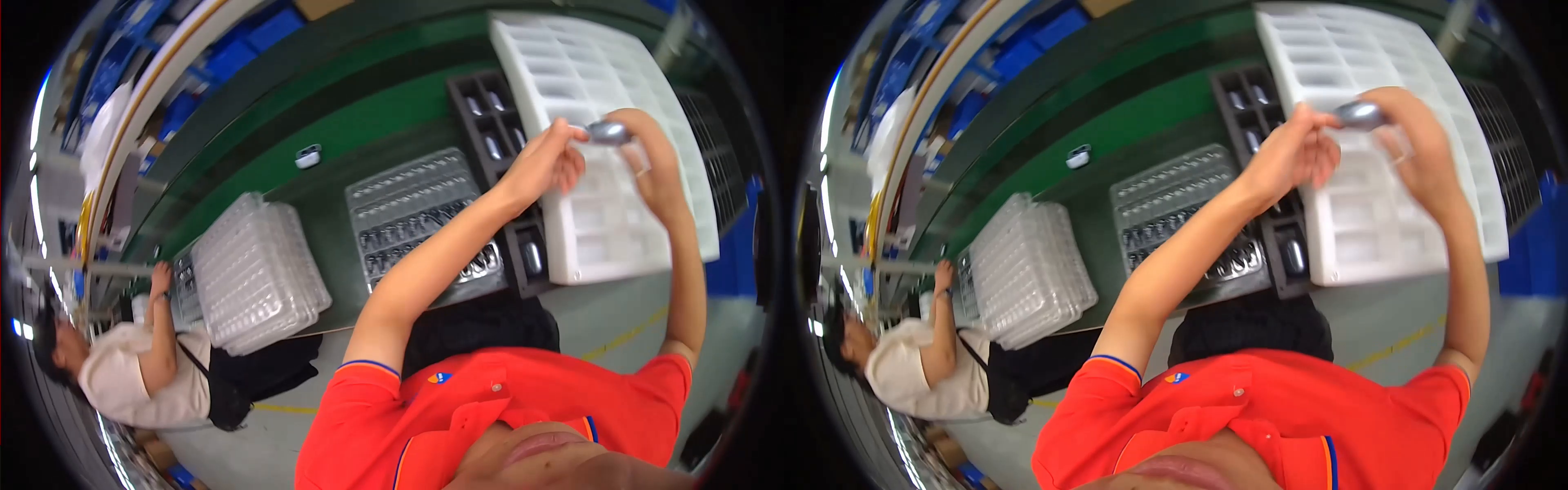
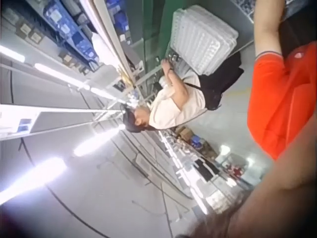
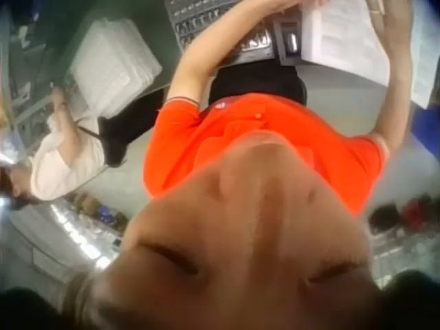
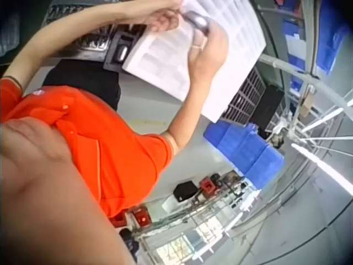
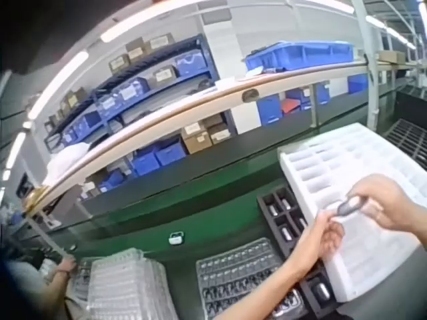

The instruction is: The worker is picking up earbud charging cases from a large tray and placing them into individual compartments in a white plastic sorting tray at an electronics factory assembly line.

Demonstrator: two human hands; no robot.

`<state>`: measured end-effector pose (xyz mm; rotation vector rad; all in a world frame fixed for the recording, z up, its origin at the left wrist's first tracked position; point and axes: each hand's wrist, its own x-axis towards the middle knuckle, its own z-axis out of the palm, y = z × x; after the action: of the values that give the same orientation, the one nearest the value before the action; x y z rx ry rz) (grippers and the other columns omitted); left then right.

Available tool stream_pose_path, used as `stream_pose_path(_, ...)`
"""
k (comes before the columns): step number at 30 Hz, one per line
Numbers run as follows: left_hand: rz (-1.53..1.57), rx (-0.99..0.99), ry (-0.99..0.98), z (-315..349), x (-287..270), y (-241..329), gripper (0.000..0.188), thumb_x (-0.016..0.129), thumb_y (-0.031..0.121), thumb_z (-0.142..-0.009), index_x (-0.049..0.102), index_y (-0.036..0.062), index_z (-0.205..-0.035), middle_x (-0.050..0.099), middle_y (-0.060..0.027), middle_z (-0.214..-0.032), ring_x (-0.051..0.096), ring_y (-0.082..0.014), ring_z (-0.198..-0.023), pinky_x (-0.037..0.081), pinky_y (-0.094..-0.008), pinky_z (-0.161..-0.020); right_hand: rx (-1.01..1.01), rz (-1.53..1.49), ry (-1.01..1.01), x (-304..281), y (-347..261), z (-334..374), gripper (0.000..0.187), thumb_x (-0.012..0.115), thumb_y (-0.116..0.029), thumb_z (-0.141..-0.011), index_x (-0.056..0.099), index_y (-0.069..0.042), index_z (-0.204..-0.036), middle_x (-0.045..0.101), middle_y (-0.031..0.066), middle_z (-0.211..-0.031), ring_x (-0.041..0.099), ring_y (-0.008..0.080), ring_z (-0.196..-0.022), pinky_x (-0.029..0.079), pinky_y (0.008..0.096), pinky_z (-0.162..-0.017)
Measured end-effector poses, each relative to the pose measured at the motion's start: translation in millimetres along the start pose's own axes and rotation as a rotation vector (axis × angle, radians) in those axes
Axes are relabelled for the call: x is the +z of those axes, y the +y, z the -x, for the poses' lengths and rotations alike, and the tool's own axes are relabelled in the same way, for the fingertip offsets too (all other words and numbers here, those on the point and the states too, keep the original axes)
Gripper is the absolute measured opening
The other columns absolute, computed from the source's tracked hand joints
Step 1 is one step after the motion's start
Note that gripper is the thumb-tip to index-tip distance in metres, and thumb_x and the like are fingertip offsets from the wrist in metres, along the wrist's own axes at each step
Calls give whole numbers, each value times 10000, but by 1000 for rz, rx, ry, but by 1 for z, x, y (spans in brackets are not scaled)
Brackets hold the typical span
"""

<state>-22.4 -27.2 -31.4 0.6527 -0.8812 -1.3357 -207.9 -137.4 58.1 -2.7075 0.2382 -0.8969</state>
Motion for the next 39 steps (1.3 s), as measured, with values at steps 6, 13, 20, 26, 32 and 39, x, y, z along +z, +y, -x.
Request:
stream_pose_path(6,313,-105,2,104,17,18,474,597,338,-1012,432,35,-1338,578,-81,-1070,587,-143,-776,456,-252,-606,0,-427,-81,43,-82,23,487,713,-184,-785,641,-15,-1235,606,160,-1265,609,277,-1114,494,393,-922)
stream_pose_path(13,55,123,318,160,7,17,423,695,138,-946,476,1,-1281,616,-99,-1192,625,-174,-1089,521,-325,-939,504,-971,109,119,-137,23,625,761,-109,-838,469,-38,-1387,623,72,-1066,616,145,-974,536,273,-783)
stream_pose_path(20,73,169,385,209,-17,20,369,723,84,-913,518,-25,-1200,639,-98,-1146,632,-161,-1067,521,-319,-944,352,-726,318,155,-156,7,276,683,-28,-868,618,-11,-1137,646,59,-940,612,149,-893,512,268,-746)
stream_pose_path(26,-147,243,605,214,-12,20,335,699,-26,-865,519,9,-1145,633,-73,-1061,646,-138,-960,544,-297,-845,359,-609,-69,156,-164,-3,236,751,-93,-805,676,-19,-1016,575,57,-925,533,126,-775,442,249,-688)
stream_pose_path(32,-1118,267,479,239,-23,8,428,836,31,-748,585,37,-1094,656,-108,-963,647,-201,-729,542,-293,-662,481,-728,-360,160,-157,27,212,783,-61,-770,681,-19,-951,546,25,-825,514,108,-713,431,246,-633)
stream_pose_path(39,-1033,14,666,237,-50,19,399,767,90,-826,578,42,-1173,643,-87,-966,638,-177,-771,535,-326,-704,508,-379,-4,175,-131,26,164,689,-32,-864,685,-14,-1027,627,68,-941,601,141,-811,481,263,-722)
